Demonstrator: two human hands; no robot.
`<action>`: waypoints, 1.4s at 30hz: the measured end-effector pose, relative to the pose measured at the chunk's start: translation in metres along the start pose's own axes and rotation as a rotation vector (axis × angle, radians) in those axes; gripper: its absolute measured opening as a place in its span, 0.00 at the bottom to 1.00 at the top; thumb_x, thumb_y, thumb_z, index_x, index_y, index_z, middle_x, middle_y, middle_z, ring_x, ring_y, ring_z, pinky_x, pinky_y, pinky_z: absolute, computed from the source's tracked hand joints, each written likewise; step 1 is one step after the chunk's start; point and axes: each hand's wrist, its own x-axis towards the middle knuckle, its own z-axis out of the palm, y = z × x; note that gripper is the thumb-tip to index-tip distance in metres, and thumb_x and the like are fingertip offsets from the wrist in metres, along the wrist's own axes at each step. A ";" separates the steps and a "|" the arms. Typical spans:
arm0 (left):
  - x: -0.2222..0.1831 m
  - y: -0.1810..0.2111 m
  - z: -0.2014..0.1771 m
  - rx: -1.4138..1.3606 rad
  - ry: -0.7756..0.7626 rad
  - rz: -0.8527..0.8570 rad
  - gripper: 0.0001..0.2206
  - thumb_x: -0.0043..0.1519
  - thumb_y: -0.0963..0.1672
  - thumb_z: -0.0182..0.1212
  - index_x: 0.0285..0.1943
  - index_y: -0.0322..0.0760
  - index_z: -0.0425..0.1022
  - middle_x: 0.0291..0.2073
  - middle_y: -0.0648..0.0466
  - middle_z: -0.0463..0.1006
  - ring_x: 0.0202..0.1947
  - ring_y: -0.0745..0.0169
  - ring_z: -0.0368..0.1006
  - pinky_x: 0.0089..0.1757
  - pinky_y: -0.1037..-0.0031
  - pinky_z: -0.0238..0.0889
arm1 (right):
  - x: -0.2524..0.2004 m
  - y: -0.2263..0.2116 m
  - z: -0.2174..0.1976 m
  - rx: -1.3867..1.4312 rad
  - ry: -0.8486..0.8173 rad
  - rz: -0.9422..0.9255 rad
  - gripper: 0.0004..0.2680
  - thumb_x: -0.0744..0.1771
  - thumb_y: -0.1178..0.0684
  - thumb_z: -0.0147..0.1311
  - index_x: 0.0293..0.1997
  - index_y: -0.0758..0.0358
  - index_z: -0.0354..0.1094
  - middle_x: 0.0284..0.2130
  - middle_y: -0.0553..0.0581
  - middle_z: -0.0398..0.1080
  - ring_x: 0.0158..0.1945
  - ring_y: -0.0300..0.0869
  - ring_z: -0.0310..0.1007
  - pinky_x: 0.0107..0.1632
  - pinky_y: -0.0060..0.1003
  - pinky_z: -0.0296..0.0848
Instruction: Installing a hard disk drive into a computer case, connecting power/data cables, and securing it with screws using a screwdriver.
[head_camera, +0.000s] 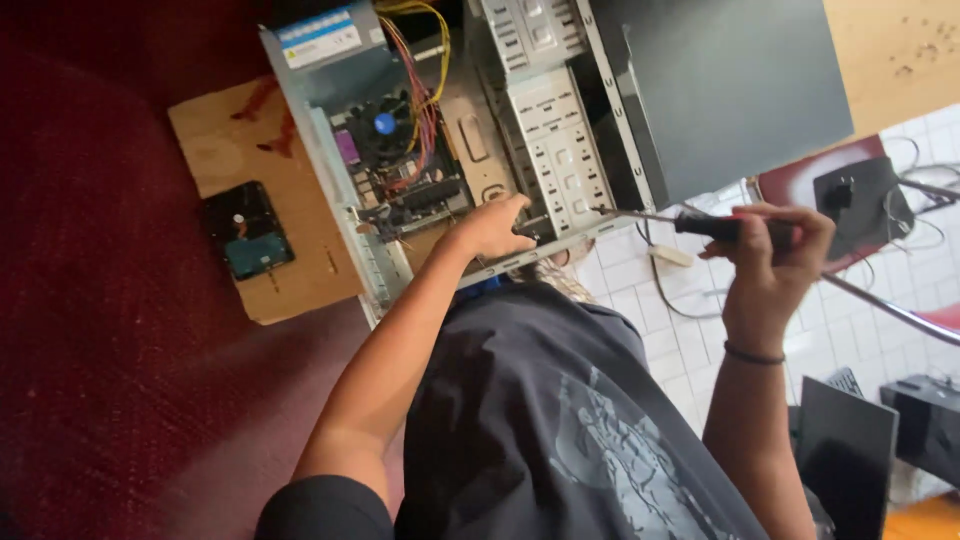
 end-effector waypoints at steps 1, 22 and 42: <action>0.015 -0.009 0.011 0.054 -0.086 -0.031 0.39 0.65 0.50 0.63 0.80 0.34 0.44 0.77 0.41 0.47 0.74 0.40 0.51 0.64 0.53 0.55 | 0.000 -0.002 0.003 -0.045 -0.052 -0.069 0.06 0.75 0.63 0.48 0.53 0.65 0.51 0.47 0.68 0.67 0.41 0.51 0.73 0.38 0.39 0.81; 0.062 -0.029 0.066 0.133 0.184 0.158 0.16 0.59 0.41 0.57 0.15 0.37 0.64 0.08 0.53 0.63 0.08 0.63 0.54 0.19 0.70 0.58 | 0.022 -0.004 0.030 -0.194 -0.271 -0.224 0.09 0.72 0.69 0.53 0.53 0.70 0.56 0.45 0.71 0.71 0.33 0.49 0.77 0.36 0.38 0.79; 0.061 -0.030 0.063 0.139 0.198 0.127 0.09 0.55 0.44 0.57 0.28 0.31 0.78 0.23 0.41 0.79 0.29 0.37 0.80 0.32 0.53 0.71 | 0.027 0.003 0.042 -0.226 -0.372 -0.225 0.10 0.70 0.67 0.56 0.53 0.70 0.58 0.43 0.71 0.70 0.39 0.58 0.78 0.38 0.43 0.79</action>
